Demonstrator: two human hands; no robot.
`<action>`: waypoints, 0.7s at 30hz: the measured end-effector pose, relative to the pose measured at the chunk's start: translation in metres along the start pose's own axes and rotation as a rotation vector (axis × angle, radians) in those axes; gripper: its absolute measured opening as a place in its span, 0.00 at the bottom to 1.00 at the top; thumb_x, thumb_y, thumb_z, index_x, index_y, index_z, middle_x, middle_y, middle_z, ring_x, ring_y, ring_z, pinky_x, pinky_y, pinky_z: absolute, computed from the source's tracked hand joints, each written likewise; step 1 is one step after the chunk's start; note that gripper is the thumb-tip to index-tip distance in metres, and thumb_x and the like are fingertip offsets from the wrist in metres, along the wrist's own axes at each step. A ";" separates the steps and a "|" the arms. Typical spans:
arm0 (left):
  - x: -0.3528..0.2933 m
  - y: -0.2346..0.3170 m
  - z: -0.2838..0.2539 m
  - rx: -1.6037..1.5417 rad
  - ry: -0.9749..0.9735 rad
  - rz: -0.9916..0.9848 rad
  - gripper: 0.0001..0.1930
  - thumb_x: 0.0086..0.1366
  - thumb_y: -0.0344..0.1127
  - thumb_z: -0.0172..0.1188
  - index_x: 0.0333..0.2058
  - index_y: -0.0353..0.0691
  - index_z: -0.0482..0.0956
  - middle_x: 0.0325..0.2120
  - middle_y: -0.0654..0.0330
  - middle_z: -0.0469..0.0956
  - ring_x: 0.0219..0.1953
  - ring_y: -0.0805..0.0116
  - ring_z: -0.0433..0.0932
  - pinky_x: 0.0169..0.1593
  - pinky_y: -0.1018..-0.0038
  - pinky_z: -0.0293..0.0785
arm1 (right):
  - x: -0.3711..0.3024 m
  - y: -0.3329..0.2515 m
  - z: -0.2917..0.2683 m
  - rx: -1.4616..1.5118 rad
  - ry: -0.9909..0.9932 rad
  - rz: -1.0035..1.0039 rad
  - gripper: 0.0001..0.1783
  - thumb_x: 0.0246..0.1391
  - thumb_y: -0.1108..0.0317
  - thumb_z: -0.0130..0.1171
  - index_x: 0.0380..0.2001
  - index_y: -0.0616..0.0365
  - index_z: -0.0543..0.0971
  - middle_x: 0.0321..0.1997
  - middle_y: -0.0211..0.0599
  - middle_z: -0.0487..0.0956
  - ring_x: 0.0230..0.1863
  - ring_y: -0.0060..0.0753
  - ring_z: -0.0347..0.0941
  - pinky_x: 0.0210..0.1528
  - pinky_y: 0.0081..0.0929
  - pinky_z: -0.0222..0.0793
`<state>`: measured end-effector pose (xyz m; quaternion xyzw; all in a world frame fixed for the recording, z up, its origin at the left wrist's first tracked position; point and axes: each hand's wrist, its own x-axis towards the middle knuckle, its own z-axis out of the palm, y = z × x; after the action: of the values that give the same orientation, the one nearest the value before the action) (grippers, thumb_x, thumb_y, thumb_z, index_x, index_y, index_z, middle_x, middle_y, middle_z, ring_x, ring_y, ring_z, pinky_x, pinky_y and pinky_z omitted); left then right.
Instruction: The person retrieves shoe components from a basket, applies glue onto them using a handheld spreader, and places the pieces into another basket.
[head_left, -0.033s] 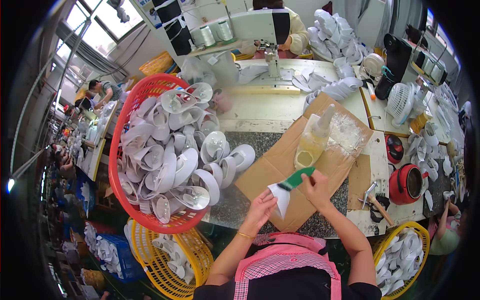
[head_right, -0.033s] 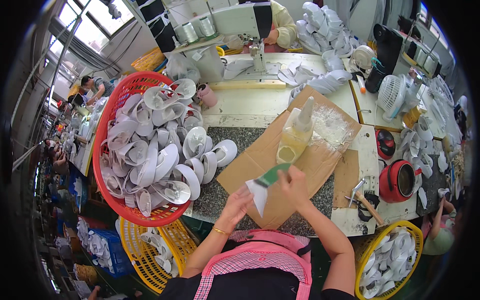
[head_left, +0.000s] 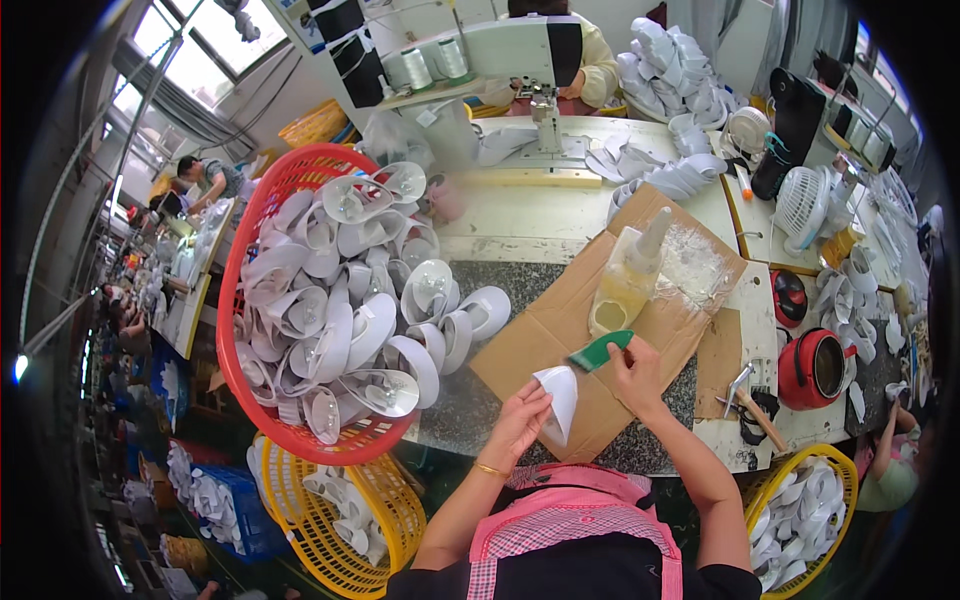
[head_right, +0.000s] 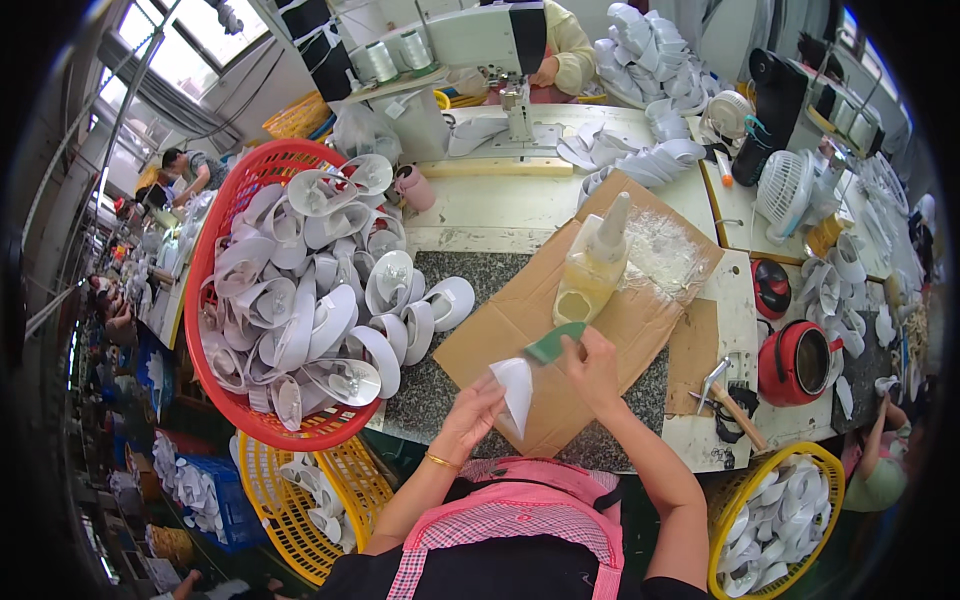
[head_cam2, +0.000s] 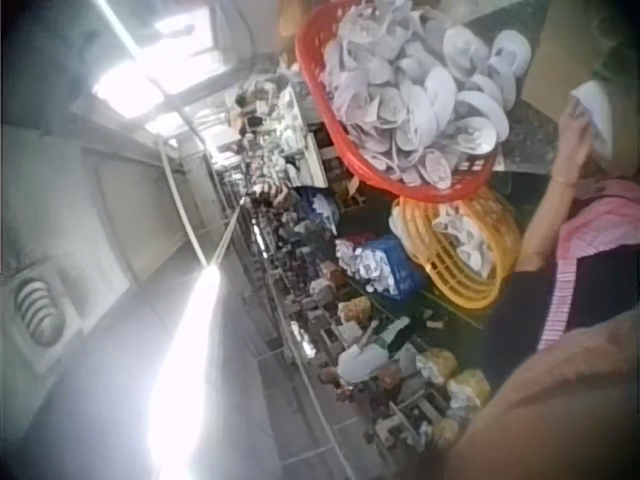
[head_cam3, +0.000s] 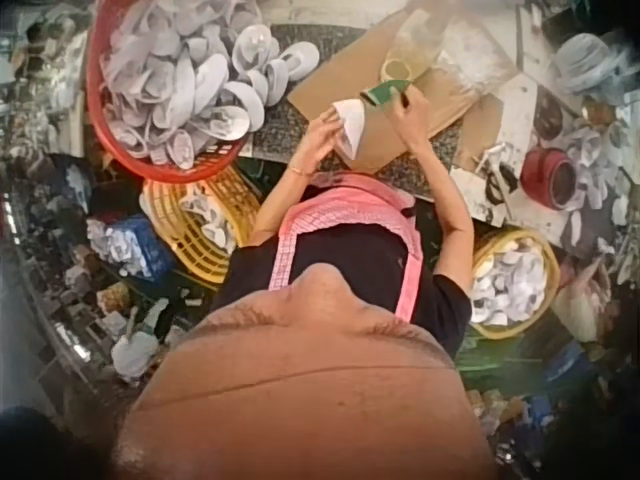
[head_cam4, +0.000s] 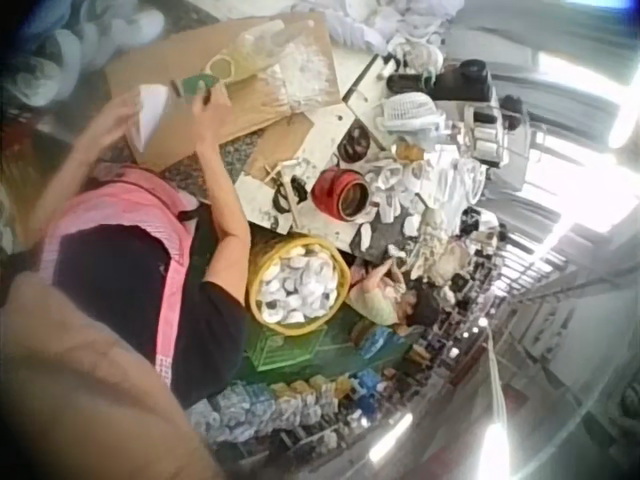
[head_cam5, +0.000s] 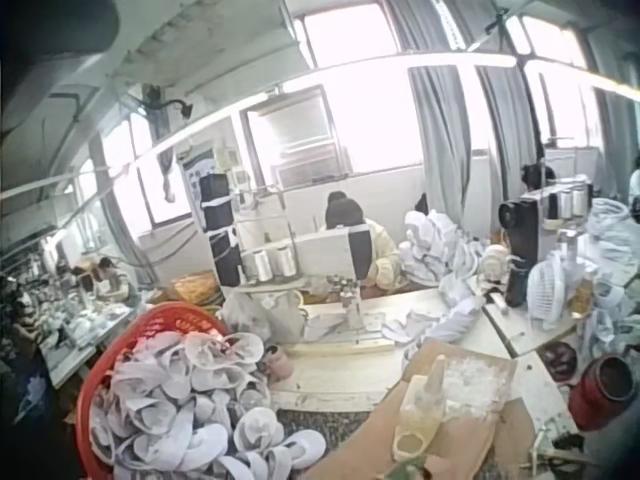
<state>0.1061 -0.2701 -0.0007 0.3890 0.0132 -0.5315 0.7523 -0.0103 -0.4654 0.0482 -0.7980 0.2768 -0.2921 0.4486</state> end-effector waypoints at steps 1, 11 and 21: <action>0.002 -0.005 -0.011 -0.105 0.040 -0.038 0.26 0.64 0.19 0.54 0.61 0.32 0.60 0.52 0.54 0.73 0.51 0.67 0.76 0.56 0.73 0.75 | 0.001 0.000 -0.001 -0.004 0.029 -0.012 0.07 0.52 0.75 0.58 0.35 0.59 0.81 0.26 0.39 0.76 0.18 0.30 0.66 0.21 0.29 0.56; -0.003 -0.012 -0.074 -0.360 0.134 -0.043 0.23 0.67 0.20 0.49 0.60 0.31 0.62 0.54 0.53 0.71 0.56 0.63 0.73 0.61 0.70 0.71 | -0.065 0.038 -0.008 -0.075 -0.404 -0.484 0.22 0.40 0.80 0.60 0.42 0.51 0.83 0.39 0.37 0.81 0.31 0.38 0.79 0.31 0.29 0.74; 0.005 -0.027 -0.107 -0.395 0.198 0.016 0.21 0.66 0.19 0.51 0.58 0.29 0.64 0.52 0.54 0.72 0.53 0.65 0.74 0.58 0.72 0.74 | -0.064 0.032 0.011 -0.120 -0.489 -0.627 0.20 0.39 0.80 0.61 0.39 0.53 0.83 0.36 0.39 0.82 0.33 0.40 0.80 0.33 0.30 0.76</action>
<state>0.1289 -0.2133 -0.0929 0.2845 0.1875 -0.4719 0.8131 -0.0514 -0.4283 0.0011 -0.9145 -0.0784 -0.1995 0.3432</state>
